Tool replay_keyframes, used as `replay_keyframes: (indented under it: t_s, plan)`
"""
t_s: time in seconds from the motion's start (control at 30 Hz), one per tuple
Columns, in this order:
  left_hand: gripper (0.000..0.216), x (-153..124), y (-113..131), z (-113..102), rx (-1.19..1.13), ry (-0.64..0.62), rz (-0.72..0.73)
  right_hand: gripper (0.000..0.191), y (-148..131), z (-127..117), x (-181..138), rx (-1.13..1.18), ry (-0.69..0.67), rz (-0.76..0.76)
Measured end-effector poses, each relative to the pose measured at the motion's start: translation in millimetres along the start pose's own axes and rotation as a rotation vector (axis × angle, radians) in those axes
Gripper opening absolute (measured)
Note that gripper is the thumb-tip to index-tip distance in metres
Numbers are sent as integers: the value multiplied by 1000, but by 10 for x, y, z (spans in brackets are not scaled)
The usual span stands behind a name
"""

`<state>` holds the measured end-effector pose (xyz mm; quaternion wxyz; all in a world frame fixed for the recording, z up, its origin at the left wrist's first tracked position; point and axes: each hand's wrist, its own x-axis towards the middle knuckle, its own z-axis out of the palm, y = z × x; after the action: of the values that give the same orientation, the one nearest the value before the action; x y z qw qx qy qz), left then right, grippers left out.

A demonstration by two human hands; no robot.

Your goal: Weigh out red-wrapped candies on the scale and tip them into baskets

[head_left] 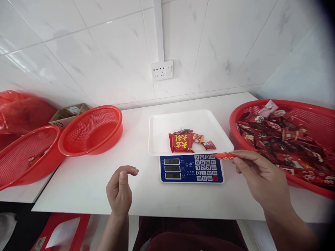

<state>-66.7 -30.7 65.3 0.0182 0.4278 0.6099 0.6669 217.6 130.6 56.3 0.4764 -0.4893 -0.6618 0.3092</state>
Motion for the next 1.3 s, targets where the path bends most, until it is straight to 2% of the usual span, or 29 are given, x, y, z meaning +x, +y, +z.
replay_keyframes:
  t_s: [0.27, 0.4, 0.47, 0.53, 0.63, 0.8, 1.0, 1.3]
  plan:
    - [34, -31, 6, -9, 126, -58, -11, 20, -3, -42, -14, 87, -53, 134]
    - [21, 212, -100, -29, 461, -50, 142, 20, 31, -54, -24, 149, -85, 146]
    - [30, 437, -247, -75, 674, -50, 204, 19, 59, -79, -33, 165, -97, 154]
    - [42, 673, -431, -152, 879, -75, 187, 19, 92, -111, -45, 172, -89, 160]
    - [53, 943, -685, -286, 1114, -140, 63, 20, 140, -158, -69, 178, -73, 176]
    - [55, 1107, -848, -367, 1303, -210, -51, 21, 149, -198, -85, 167, -87, 184]
    - [45, 961, -668, -345, 1310, -246, -32, 25, 89, -166, -52, 120, -115, 174]
    - [42, 244, -340, -316, 1127, -356, 107, 31, 173, -102, -20, 115, -167, 176]
